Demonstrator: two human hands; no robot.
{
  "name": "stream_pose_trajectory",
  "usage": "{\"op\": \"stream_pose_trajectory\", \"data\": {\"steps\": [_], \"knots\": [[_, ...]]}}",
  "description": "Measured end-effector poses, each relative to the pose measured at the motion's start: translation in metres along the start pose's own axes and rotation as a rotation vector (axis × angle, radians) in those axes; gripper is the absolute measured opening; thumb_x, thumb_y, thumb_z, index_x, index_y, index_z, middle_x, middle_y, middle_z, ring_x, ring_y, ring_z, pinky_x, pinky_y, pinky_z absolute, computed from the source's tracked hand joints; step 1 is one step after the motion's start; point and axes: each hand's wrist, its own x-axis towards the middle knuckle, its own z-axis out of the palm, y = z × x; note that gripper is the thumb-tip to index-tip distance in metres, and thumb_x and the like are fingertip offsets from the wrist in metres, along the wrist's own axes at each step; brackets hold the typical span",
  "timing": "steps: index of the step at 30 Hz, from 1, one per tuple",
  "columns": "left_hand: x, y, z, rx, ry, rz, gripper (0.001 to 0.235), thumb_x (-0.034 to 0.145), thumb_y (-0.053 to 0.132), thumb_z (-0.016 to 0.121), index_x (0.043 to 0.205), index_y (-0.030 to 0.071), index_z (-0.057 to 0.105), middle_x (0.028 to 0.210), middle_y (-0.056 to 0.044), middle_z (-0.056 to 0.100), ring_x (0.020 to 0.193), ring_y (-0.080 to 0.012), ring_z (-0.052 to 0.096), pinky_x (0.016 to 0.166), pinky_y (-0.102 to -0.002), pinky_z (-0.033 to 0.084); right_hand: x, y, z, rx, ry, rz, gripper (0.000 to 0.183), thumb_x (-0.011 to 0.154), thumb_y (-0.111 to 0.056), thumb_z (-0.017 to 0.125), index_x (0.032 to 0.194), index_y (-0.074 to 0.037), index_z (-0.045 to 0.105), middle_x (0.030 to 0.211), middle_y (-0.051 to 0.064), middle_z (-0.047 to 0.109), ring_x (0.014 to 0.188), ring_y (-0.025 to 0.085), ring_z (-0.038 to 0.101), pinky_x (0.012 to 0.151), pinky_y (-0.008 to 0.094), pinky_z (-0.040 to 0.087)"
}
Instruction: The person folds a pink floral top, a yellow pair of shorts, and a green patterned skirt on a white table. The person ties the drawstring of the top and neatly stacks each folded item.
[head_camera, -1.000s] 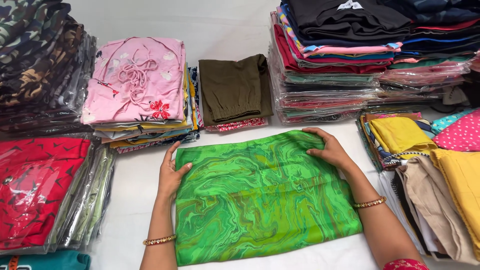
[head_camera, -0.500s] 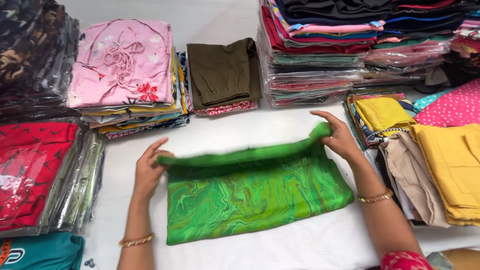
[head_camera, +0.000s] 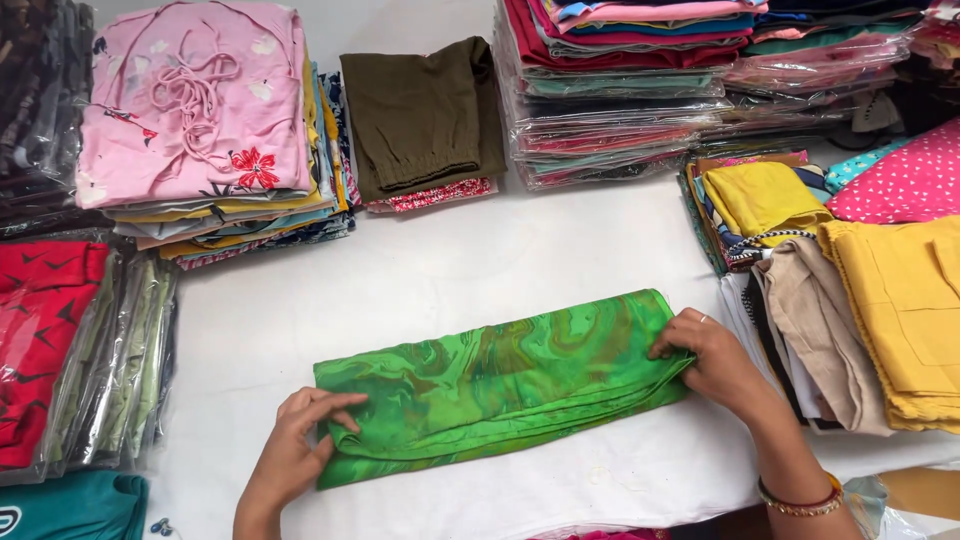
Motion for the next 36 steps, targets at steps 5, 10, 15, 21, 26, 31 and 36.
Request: {"op": "stream_pose_trajectory", "data": {"steps": [5, 10, 15, 21, 26, 31, 36], "knots": [[-0.019, 0.024, -0.012, 0.224, -0.118, -0.141, 0.067, 0.073, 0.001, 0.075, 0.133, 0.030, 0.071, 0.103, 0.005, 0.073, 0.112, -0.0149, 0.058, 0.117, -0.038, 0.027, -0.008, -0.037, -0.027, -0.180, -0.179, 0.082, 0.054, 0.057, 0.012, 0.063, 0.102, -0.014, 0.077, 0.097, 0.004, 0.074, 0.103, 0.028, 0.063, 0.091, 0.038, 0.051], [-0.008, 0.058, -0.006, 0.280, 0.082, 0.194, 0.052, 0.085, 0.029, 0.075, 0.136, 0.026, 0.066, 0.116, 0.000, 0.074, 0.119, -0.0196, 0.057, 0.113, -0.040, 0.033, 0.015, -0.089, -0.041, -0.102, -0.034, -0.186, 0.047, 0.077, -0.007, 0.068, 0.124, -0.014, 0.068, 0.131, 0.005, 0.067, 0.132, 0.028, 0.056, 0.109, 0.045, 0.044], [0.060, 0.090, 0.077, 0.327, 0.171, 0.581, 0.047, 0.098, 0.035, 0.061, 0.142, 0.019, 0.057, 0.147, -0.005, 0.057, 0.148, -0.0261, 0.038, 0.123, -0.051, 0.024, 0.076, -0.142, 0.050, -0.045, -0.133, -0.339, 0.065, 0.089, -0.040, 0.070, 0.146, -0.018, 0.050, 0.158, 0.008, 0.042, 0.150, 0.030, 0.032, 0.119, 0.054, 0.026], [0.065, 0.068, 0.109, 0.650, -0.122, 0.438, 0.072, 0.094, 0.055, 0.054, 0.155, 0.022, 0.035, 0.168, -0.005, 0.011, 0.154, -0.0335, 0.001, 0.116, -0.070, 0.003, 0.063, -0.114, 0.104, -0.286, -0.413, -0.278, 0.089, 0.088, -0.062, 0.058, 0.160, -0.025, 0.021, 0.168, 0.006, 0.011, 0.155, 0.027, 0.004, 0.120, 0.059, 0.001], [0.039, 0.023, 0.095, 0.712, 0.080, 0.565, 0.077, 0.087, 0.068, 0.048, 0.154, 0.034, 0.031, 0.164, -0.001, 0.016, 0.155, -0.0331, 0.005, 0.113, -0.077, 0.002, 0.026, -0.065, 0.086, -0.381, -0.263, -0.331, 0.085, 0.089, -0.068, 0.048, 0.160, -0.027, 0.022, 0.167, 0.003, 0.014, 0.153, 0.027, 0.006, 0.118, 0.058, -0.002], [0.021, -0.004, 0.071, 0.746, 0.197, 0.367, 0.075, 0.087, 0.069, 0.043, 0.154, 0.037, 0.029, 0.165, 0.002, 0.017, 0.153, -0.0285, 0.007, 0.115, -0.068, 0.003, 0.007, -0.022, 0.055, -0.469, -0.143, -0.020, 0.076, 0.092, -0.055, 0.049, 0.159, -0.028, 0.027, 0.168, 0.002, 0.017, 0.155, 0.024, 0.008, 0.122, 0.054, 0.003], [0.013, -0.044, 0.065, 0.822, 0.279, 0.109, 0.071, 0.091, 0.061, 0.046, 0.156, 0.038, 0.029, 0.168, 0.000, 0.017, 0.155, -0.0277, 0.008, 0.119, -0.066, 0.005, -0.002, 0.005, 0.052, -0.402, 0.051, 0.182, 0.064, 0.098, -0.047, 0.050, 0.157, -0.026, 0.038, 0.168, 0.008, 0.025, 0.156, 0.028, 0.017, 0.122, 0.053, 0.013]]}}
